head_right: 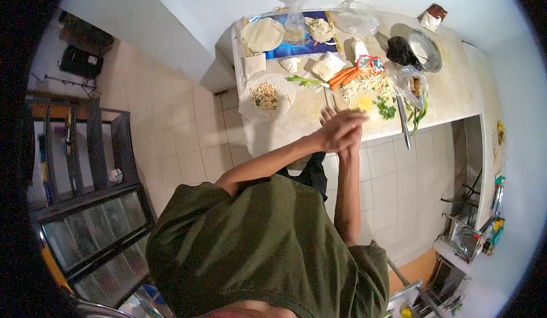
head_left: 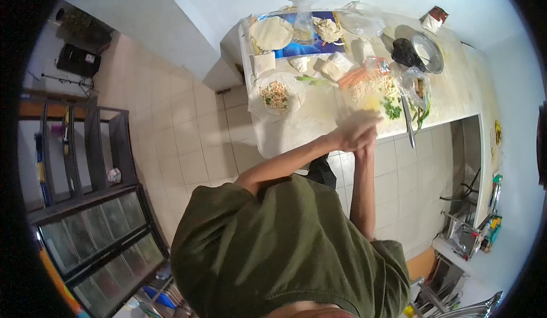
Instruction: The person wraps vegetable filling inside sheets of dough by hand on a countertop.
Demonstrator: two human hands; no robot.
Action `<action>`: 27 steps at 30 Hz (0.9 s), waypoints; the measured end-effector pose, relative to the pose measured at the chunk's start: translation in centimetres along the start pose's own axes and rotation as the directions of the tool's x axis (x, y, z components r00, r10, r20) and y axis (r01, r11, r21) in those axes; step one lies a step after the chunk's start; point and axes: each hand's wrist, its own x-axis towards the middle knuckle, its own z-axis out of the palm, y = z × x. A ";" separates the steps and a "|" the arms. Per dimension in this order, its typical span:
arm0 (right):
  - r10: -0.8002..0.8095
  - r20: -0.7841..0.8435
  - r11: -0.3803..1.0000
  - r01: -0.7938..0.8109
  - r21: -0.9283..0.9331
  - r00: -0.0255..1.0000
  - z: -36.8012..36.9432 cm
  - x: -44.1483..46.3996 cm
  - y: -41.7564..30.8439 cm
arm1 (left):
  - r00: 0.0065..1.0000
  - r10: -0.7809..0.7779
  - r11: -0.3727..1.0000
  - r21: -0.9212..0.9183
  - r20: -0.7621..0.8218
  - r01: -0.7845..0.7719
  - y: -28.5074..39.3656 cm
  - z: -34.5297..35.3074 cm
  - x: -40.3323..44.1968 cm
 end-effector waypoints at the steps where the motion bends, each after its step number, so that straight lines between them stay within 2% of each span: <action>1: -0.053 -0.020 0.997 0.055 0.059 0.998 3.9 2.2 1.8 | 0.994 0.087 0.989 0.117 0.073 -0.095 0.8 0.3 0.3; 2: -0.084 -0.149 0.996 0.079 -0.040 0.985 5.1 2.8 1.1 | 0.987 0.139 0.990 -0.046 0.077 -0.135 0.8 -1.1 1.2; 3: -0.130 -0.272 0.985 0.094 -0.142 0.953 6.1 3.2 0.1 | 0.979 0.122 0.992 0.022 0.162 -0.127 1.5 -2.2 1.8; 5: -0.257 -0.498 0.938 0.089 -0.335 0.828 7.9 3.2 -1.7 | 0.932 0.325 0.935 0.096 0.159 -0.342 0.5 -3.8 1.2; 7: -0.327 -0.599 0.936 0.165 -0.311 0.731 9.6 3.4 -1.8 | 0.880 0.256 0.908 0.213 0.399 -0.361 -2.2 -5.8 0.2; 8: -0.405 -0.597 0.890 0.148 -0.432 0.692 9.7 3.4 -1.8 | 0.875 0.148 0.936 0.220 0.462 -0.275 -3.0 -7.5 0.4; 9: -0.494 -0.576 0.849 0.217 -0.482 0.651 9.5 3.6 -1.4 | 0.855 0.033 0.954 0.237 0.518 -0.181 -3.5 -8.4 0.5; 11: -0.627 -0.497 0.752 0.300 -0.588 0.600 7.1 4.7 -1.5 | 0.932 -0.148 0.976 0.198 0.332 0.085 -5.7 -7.2 -0.3; 12: -0.691 -0.407 0.619 0.197 -0.761 0.597 6.1 5.3 -0.6 | 0.920 -0.317 0.910 -0.200 0.231 0.364 -6.9 -4.7 -0.2; 13: -0.757 -0.310 0.456 0.123 -0.882 0.576 5.9 6.4 1.5 | 0.867 -0.462 0.685 -0.546 0.187 0.483 -5.1 -3.6 0.4; 14: -0.794 0.000 -0.063 -0.083 -0.995 0.608 1.4 7.1 0.7 | 0.836 -0.506 0.536 -0.682 0.211 0.497 -1.1 -3.3 1.5; 15: -0.661 0.282 -0.575 -0.227 -0.786 0.695 -3.3 7.8 -0.1 | 0.807 -0.538 0.368 -0.794 0.242 0.483 1.8 -3.6 2.3; 16: -0.649 0.339 -0.549 -0.111 -0.829 0.681 -1.3 8.2 2.3 | 0.841 -0.509 0.476 -0.754 0.183 0.452 1.3 -3.8 2.2; 17: -0.717 0.204 -0.296 -0.026 -0.955 0.667 0.7 8.9 3.5 | 0.875 -0.469 0.579 -0.705 0.124 0.410 0.5 -4.1 2.7; 18: -0.741 0.053 -0.015 0.062 -0.998 0.669 2.0 9.9 4.3 | 0.904 -0.421 0.676 -0.641 0.066 0.362 -1.1 -4.6 3.2; 19: -0.723 -0.113 0.275 0.135 -0.952 0.681 3.3 10.3 5.7 | 0.927 -0.375 0.760 -0.565 0.022 0.321 -2.7 -4.9 3.2; 20: -0.711 -0.115 0.322 0.177 -0.930 0.693 5.3 10.5 8.2 | 0.945 -0.327 0.829 -0.483 -0.011 0.282 -4.4 -4.9 3.0; 22: -0.670 0.061 -0.056 0.032 -0.998 0.740 6.0 11.0 8.7 | 0.942 -0.320 0.786 -0.584 -0.103 0.203 -6.2 -4.0 3.3; 23: -0.626 0.141 -0.251 -0.028 -0.968 0.767 6.1 11.3 8.8 | 0.937 -0.315 0.763 -0.627 -0.149 0.157 -7.1 -3.6 3.5; 24: -0.653 0.123 -0.167 0.016 -0.986 0.748 6.1 11.5 8.1 | 0.929 -0.347 0.765 -0.613 -0.131 0.200 -6.6 -3.3 4.2; 27: -0.721 0.042 0.092 0.156 -0.983 0.692 5.3 11.5 2.1 | 0.891 -0.440 0.507 -0.787 0.115 0.351 -0.6 -4.2 4.5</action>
